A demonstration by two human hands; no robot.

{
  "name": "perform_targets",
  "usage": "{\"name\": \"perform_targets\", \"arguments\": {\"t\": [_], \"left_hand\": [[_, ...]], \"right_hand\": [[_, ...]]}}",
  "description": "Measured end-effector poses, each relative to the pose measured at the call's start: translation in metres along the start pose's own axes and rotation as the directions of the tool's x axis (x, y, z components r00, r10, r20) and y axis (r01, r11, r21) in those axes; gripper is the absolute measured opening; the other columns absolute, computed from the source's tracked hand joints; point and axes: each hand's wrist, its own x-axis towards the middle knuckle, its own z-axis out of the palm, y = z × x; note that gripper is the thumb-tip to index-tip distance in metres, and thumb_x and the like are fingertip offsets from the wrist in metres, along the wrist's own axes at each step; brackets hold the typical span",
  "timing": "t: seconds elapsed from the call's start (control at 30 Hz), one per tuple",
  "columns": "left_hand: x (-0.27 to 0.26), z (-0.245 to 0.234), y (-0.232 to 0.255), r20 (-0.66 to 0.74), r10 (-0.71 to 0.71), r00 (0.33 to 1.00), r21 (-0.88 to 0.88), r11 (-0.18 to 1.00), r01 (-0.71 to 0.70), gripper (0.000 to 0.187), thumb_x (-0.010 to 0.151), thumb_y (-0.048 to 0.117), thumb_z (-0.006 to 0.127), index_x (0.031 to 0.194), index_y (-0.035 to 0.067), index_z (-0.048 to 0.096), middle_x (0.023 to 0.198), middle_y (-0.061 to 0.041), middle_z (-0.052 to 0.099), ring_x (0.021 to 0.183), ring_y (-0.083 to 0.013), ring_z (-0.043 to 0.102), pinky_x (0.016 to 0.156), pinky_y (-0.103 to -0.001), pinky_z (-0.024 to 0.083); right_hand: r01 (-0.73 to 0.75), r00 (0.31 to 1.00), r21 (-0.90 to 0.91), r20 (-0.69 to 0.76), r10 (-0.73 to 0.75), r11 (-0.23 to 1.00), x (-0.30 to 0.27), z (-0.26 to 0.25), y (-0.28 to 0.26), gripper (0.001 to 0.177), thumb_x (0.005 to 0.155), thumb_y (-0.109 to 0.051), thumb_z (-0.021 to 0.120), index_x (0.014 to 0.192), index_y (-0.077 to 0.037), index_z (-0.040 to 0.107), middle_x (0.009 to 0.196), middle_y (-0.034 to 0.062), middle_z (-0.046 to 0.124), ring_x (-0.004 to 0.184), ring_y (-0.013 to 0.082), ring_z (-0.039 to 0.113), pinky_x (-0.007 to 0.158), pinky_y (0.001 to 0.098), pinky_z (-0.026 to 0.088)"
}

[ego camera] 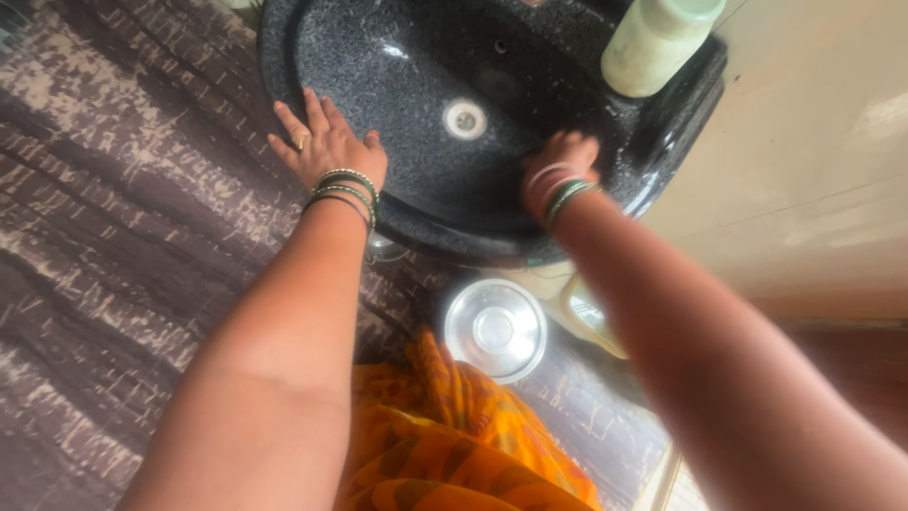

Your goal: The person scrubs a black bathroom sink with a small dark scrubber, repeatedly rinsing it under the tap and wiping the basin and drain area. A yellow bucket and a white bottle are present on the sink edge.

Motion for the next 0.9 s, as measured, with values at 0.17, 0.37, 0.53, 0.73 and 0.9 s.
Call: {"name": "perform_targets", "arguments": {"t": [0.17,0.37,0.53,0.73,0.9], "left_hand": [[-0.005,0.002,0.007,-0.003,0.045,0.999,0.037,0.998,-0.045,0.082,0.099,0.049,0.049,0.162,0.005,0.019,0.170,-0.015,0.006,0.155,-0.0390,-0.009,0.123,-0.059,-0.007],[-0.009,0.010,0.012,-0.023,0.122,0.992,-0.034,0.992,-0.123,0.079,0.104,0.047,0.041,0.163,0.002,0.013,0.172,-0.016,0.005,0.157,-0.0356,-0.007,0.125,-0.056,-0.007],[-0.007,0.015,0.008,-0.095,0.068,0.993,-0.035,0.997,-0.071,0.083,0.102,0.048,0.042,0.161,0.000,0.008,0.171,-0.017,0.001,0.156,-0.0363,-0.005,0.124,-0.056,-0.005],[0.005,0.006,0.002,-0.132,-0.058,0.990,-0.142,0.989,0.039,0.084,0.103,0.051,0.042,0.162,0.000,0.010,0.171,-0.017,0.003,0.157,-0.0346,-0.001,0.126,-0.053,0.005],[0.009,0.002,0.001,-0.117,-0.083,0.990,-0.157,0.986,0.064,0.083,0.104,0.054,0.038,0.162,0.001,0.014,0.171,-0.015,0.005,0.158,-0.0335,0.001,0.127,-0.053,0.006]], "right_hand": [[0.268,0.814,0.836,0.070,-0.576,0.479,-0.004,-0.020,-0.056,0.064,0.097,-0.061,0.045,0.152,-0.029,0.046,0.162,0.0015,0.041,0.150,0.0274,0.033,0.122,0.0498,0.026],[0.267,0.830,0.791,0.101,-0.548,0.551,-0.010,-0.017,-0.034,0.069,0.096,-0.061,0.049,0.157,-0.030,0.040,0.160,0.0063,0.046,0.148,0.0305,0.039,0.122,0.0482,0.029],[0.107,0.985,0.143,0.119,-0.125,0.984,-0.014,-0.013,0.012,0.079,0.093,-0.073,0.051,0.161,-0.039,0.032,0.158,0.0143,0.044,0.144,0.0329,0.046,0.112,0.0474,0.044],[0.248,0.890,0.674,0.125,-0.438,0.696,-0.030,-0.053,-0.057,0.074,0.093,-0.067,0.048,0.155,-0.028,0.042,0.157,0.0080,0.049,0.143,0.0299,0.049,0.117,0.0497,0.041],[0.275,0.834,0.865,0.003,-0.551,0.420,-0.021,-0.049,-0.062,0.066,0.095,-0.057,0.047,0.156,-0.032,0.040,0.153,0.0062,0.052,0.141,0.0280,0.048,0.116,0.0477,0.038]]}}
